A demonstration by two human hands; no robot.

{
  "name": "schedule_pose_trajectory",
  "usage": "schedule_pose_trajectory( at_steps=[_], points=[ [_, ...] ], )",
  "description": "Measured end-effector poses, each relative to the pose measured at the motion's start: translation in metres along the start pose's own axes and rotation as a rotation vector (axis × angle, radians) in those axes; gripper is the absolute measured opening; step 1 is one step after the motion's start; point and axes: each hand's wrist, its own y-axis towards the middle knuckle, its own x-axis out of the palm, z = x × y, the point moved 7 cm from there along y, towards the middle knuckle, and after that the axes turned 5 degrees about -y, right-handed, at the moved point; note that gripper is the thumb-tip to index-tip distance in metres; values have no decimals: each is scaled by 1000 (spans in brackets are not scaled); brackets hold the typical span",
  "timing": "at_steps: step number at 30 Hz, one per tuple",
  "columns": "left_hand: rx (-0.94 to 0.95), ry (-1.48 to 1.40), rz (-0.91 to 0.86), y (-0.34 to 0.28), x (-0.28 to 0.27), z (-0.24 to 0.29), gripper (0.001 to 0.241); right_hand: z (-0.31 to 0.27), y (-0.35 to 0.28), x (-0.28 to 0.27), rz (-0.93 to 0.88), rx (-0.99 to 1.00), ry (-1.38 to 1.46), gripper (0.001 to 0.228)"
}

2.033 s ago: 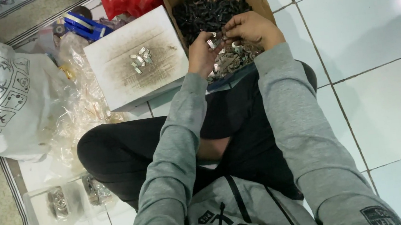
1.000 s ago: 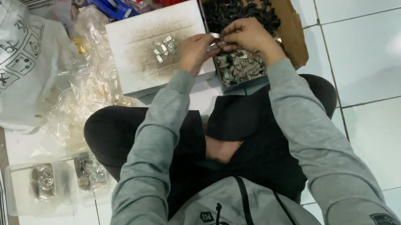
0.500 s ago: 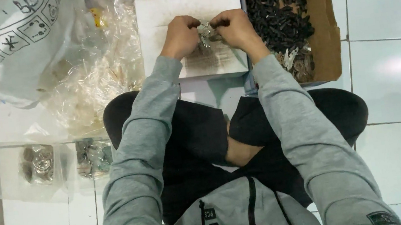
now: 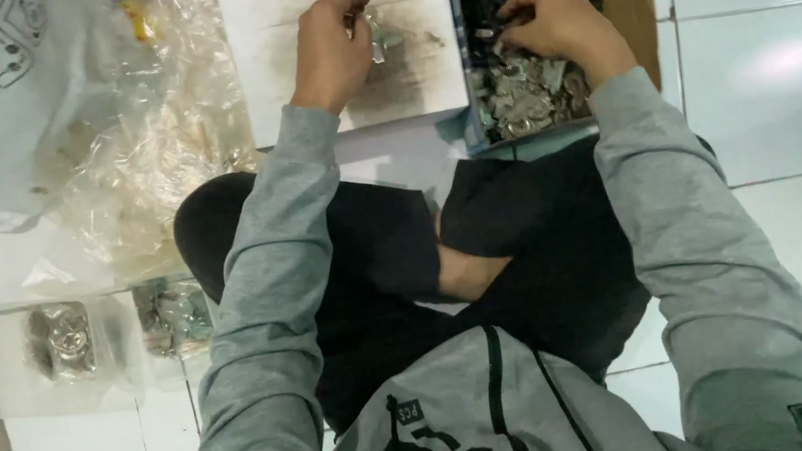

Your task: Assembling small metal components by hand while sitting on the floor.

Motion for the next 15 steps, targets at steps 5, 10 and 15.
schedule_pose_trajectory(
  at_steps=[5, 10, 15],
  points=[
    [160, 90, -240, -14, 100, 53, 31, 61, -26, 39, -123, 189, -61, 50],
    [198, 44, -377, -11, 161, 76, 33, 39, -18, 84, -252, 161, -3, 76],
    [71, -9, -272, 8, 158, 74, 32, 40, 15, 142, -174, -125, -566, 81]
  ],
)
